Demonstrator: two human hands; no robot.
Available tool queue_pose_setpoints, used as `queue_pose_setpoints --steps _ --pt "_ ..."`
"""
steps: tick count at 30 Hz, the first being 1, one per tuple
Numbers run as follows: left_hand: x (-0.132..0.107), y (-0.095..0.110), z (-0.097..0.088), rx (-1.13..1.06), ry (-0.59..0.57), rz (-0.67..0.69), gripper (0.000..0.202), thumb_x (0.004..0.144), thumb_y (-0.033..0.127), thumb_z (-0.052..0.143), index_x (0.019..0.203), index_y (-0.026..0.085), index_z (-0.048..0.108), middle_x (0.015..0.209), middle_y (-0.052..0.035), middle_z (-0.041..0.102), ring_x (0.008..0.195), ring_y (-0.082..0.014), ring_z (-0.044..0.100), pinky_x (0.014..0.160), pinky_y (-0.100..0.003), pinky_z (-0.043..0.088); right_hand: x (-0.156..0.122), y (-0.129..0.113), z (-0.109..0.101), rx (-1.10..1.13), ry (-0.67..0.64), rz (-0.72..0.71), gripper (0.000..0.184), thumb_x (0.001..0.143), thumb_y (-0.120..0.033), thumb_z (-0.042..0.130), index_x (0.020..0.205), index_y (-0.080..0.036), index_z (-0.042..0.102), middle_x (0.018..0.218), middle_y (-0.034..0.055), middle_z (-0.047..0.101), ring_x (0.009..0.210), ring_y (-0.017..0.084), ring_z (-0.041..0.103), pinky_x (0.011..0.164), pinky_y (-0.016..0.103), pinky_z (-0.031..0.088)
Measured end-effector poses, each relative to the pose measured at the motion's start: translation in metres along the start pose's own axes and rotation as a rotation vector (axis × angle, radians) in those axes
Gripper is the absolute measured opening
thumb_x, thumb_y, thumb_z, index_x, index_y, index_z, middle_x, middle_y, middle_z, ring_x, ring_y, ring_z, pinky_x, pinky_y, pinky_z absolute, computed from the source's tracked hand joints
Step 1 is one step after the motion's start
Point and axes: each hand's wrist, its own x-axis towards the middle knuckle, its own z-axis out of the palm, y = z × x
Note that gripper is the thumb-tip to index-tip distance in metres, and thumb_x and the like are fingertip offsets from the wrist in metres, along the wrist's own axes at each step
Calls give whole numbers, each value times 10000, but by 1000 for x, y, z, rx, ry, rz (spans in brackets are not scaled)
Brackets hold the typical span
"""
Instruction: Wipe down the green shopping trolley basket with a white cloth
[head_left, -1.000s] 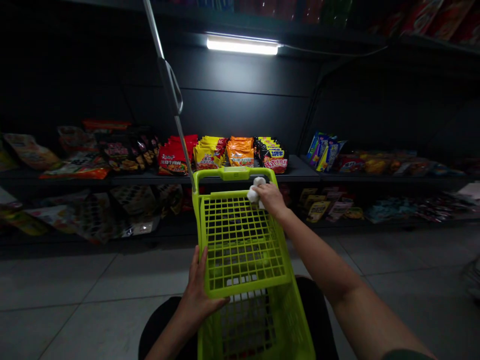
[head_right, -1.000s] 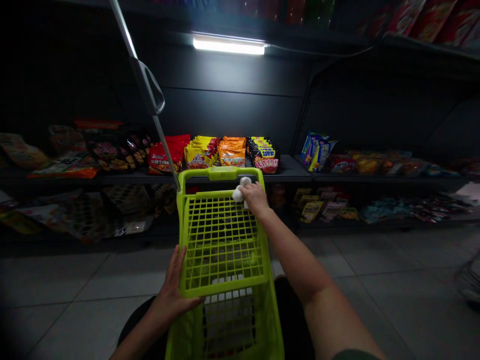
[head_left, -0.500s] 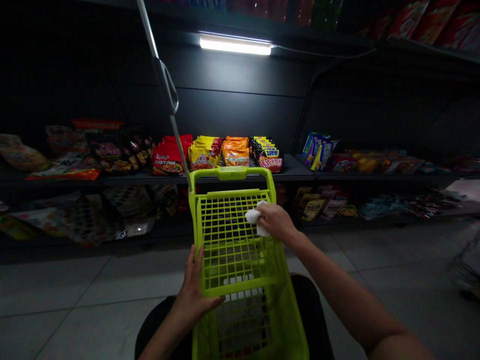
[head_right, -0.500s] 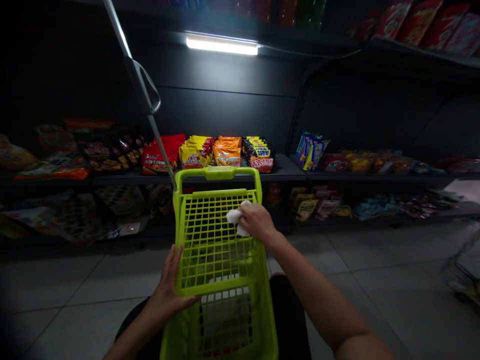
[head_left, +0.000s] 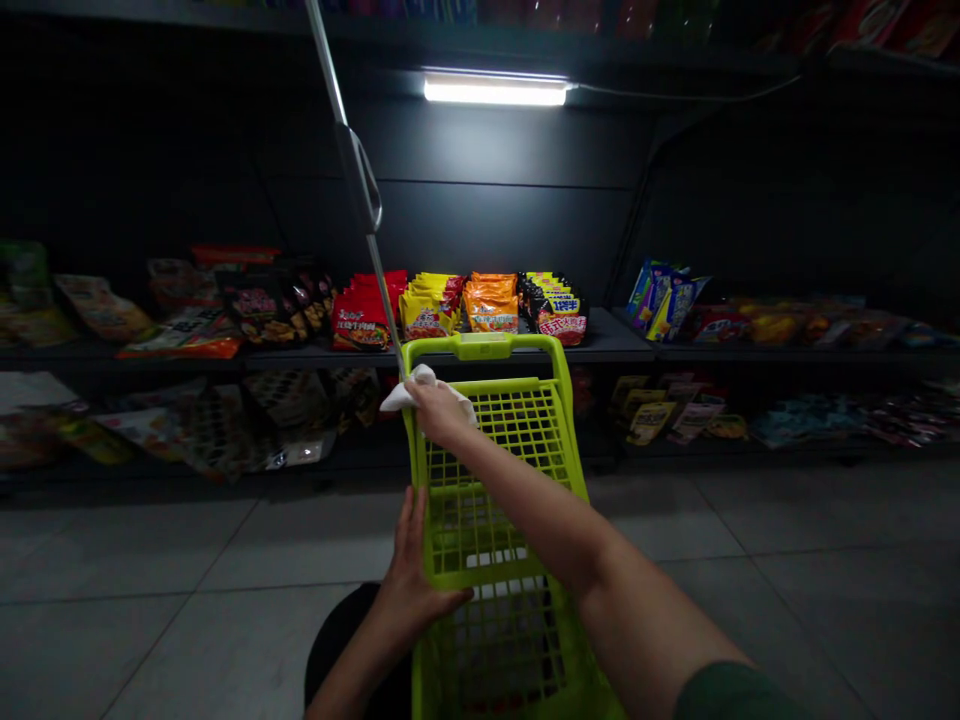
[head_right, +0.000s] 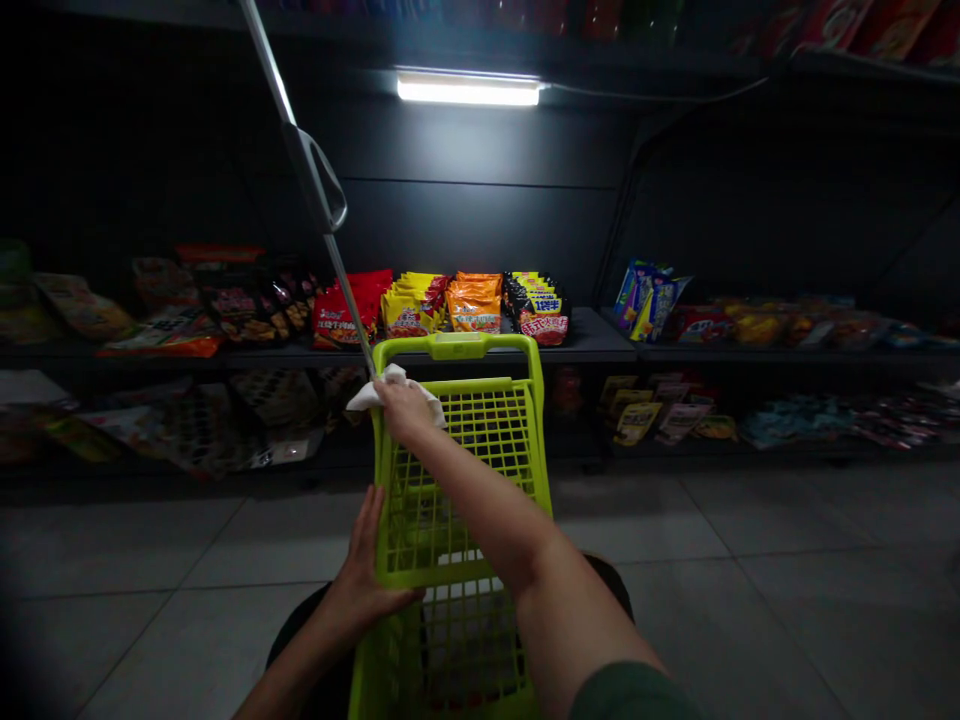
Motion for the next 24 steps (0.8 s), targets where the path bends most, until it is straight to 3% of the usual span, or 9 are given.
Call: queue_pose_setpoints --steps 2,5,9,11,14,17,20,22,24 --pt "0 -4 1 6 11 15 1368 616 306 854 1585 321 -111 1671 -179 -17 1538 -429 45 1169 -672 258 -14 -1 9 62 -16 -26 542 847 -4 501 1353 -170 598 1364 54 644 1268 203 564 1100 307 378" --pt "-3 -9 5 14 26 -13 1387 608 316 853 1583 311 -134 1661 -191 28 1529 -446 79 1169 -682 248 -65 -7 5 175 -113 -190 519 790 30 519 1232 -181 690 1355 49 658 1254 168 584 1096 282 374" --pt "-8 -12 10 -14 57 -69 1470 555 344 881 1575 288 -177 1644 -207 95 1512 -455 158 1169 -669 270 -149 -21 -31 223 -248 -339 441 781 -5 568 1131 -217 732 1218 31 731 1115 180 643 1042 335 414" --pt "-9 -11 10 -16 64 -54 1454 568 362 879 1578 289 -166 1655 -206 63 1517 -450 144 1178 -662 256 -176 -18 -56 226 -315 -365 442 791 -20 583 1134 -256 732 1201 17 735 1079 176 648 1019 345 424" --pt "-9 -8 5 1 37 -20 1407 616 385 863 1581 286 -156 1668 -203 3 1529 -440 88 1194 -656 216 -183 17 -92 182 -404 -373 442 789 -4 594 1087 -288 756 1157 2 740 1059 162 651 978 309 438" --pt "-8 -9 -1 12 -26 -8 1365 661 415 848 1580 298 -155 1674 -197 -30 1535 -427 59 1197 -656 202 -170 66 -115 -27 -256 -125 385 797 -3 595 1028 -250 778 1106 28 737 1029 190 651 939 316 450" --pt "-7 -12 -2 32 -43 16 1352 683 437 841 1579 295 -162 1672 -208 -37 1536 -424 46 1199 -650 198 -174 78 -111 -193 -74 92 375 829 -38 590 1097 -240 757 1170 61 707 1083 229 612 970 372 432" --pt "-6 -13 -1 55 -37 42 1366 672 435 850 1578 294 -163 1669 -218 -45 1533 -433 43 1196 -654 195 -194 53 -94 -207 -34 115 387 830 -64 601 1134 -262 737 1206 72 680 1094 248 582 960 401 427" --pt "-7 -11 0 70 -27 50 1364 671 426 851 1578 299 -159 1668 -217 -49 1533 -433 44 1195 -654 198 -224 14 -77 -140 -81 33 397 824 -104 630 1162 -295 709 1223 70 654 1064 250 570 907 394 439"
